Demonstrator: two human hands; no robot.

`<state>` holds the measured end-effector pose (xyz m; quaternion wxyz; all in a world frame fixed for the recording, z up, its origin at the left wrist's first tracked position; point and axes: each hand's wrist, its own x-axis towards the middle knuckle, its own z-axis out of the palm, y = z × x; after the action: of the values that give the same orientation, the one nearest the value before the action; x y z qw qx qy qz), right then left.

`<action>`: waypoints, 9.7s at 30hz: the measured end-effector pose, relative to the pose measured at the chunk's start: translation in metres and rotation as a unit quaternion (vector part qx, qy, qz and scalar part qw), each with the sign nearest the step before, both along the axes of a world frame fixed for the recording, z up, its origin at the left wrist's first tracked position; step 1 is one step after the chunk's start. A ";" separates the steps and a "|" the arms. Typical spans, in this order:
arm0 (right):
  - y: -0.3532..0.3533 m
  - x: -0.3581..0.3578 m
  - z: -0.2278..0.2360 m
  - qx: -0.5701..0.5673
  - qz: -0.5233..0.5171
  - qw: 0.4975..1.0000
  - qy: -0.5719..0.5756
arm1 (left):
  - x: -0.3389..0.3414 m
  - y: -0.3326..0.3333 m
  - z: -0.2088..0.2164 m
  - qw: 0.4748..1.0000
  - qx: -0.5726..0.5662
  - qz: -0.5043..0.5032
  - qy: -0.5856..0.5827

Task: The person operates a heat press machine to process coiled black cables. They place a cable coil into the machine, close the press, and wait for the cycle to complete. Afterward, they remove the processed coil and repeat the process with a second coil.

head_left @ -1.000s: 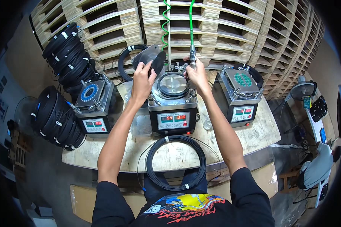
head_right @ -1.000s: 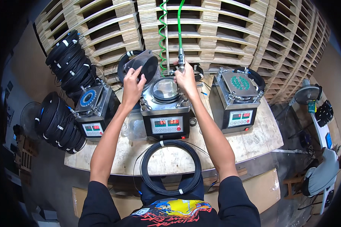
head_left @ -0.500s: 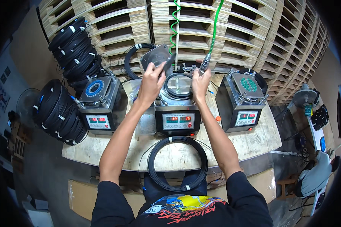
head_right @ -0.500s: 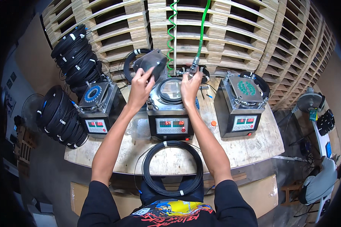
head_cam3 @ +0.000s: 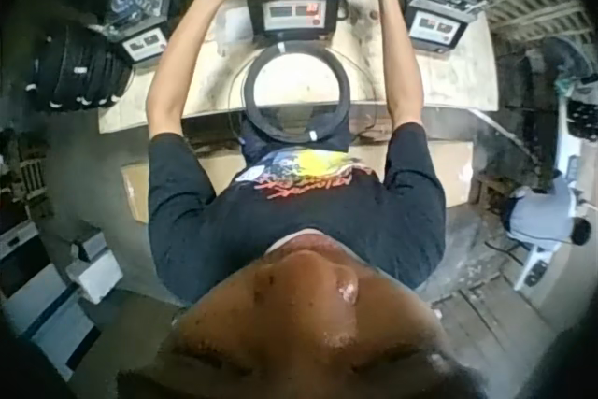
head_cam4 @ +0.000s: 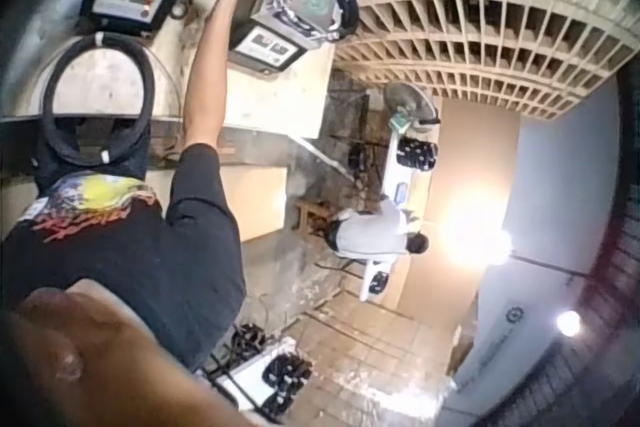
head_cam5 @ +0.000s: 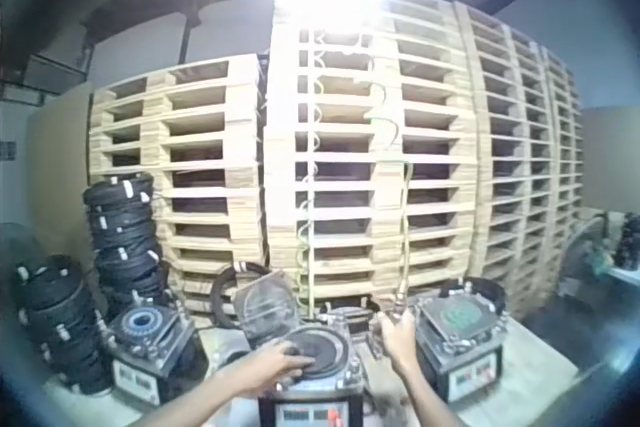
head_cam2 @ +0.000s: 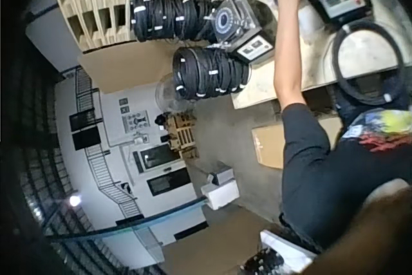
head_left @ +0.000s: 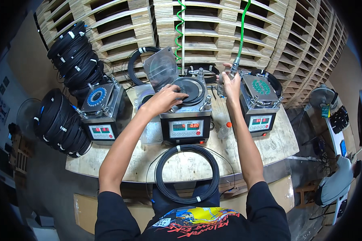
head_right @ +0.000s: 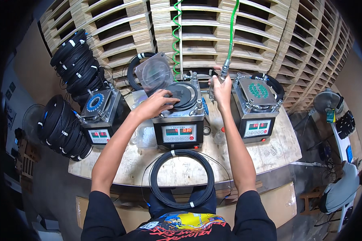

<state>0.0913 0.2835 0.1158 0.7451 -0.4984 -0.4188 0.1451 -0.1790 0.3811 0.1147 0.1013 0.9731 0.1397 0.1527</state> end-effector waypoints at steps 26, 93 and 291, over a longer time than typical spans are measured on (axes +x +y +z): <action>0.107 0.036 0.024 0.000 0.069 0.997 -0.022 | 0.022 0.016 -0.013 0.997 0.053 0.056 -0.019; -0.010 -0.033 0.059 -0.227 -0.037 0.609 -0.759 | 0.027 0.013 -0.043 0.794 -0.144 0.344 -0.480; -0.163 -0.025 -0.235 -0.396 0.222 0.843 -0.288 | -0.171 -0.117 -0.222 0.946 -0.241 0.213 0.036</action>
<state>0.0662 0.1200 -0.1196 0.2785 -0.6641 -0.6206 0.3102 -0.3499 0.2641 -0.1074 0.2934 0.8719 0.3798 0.0974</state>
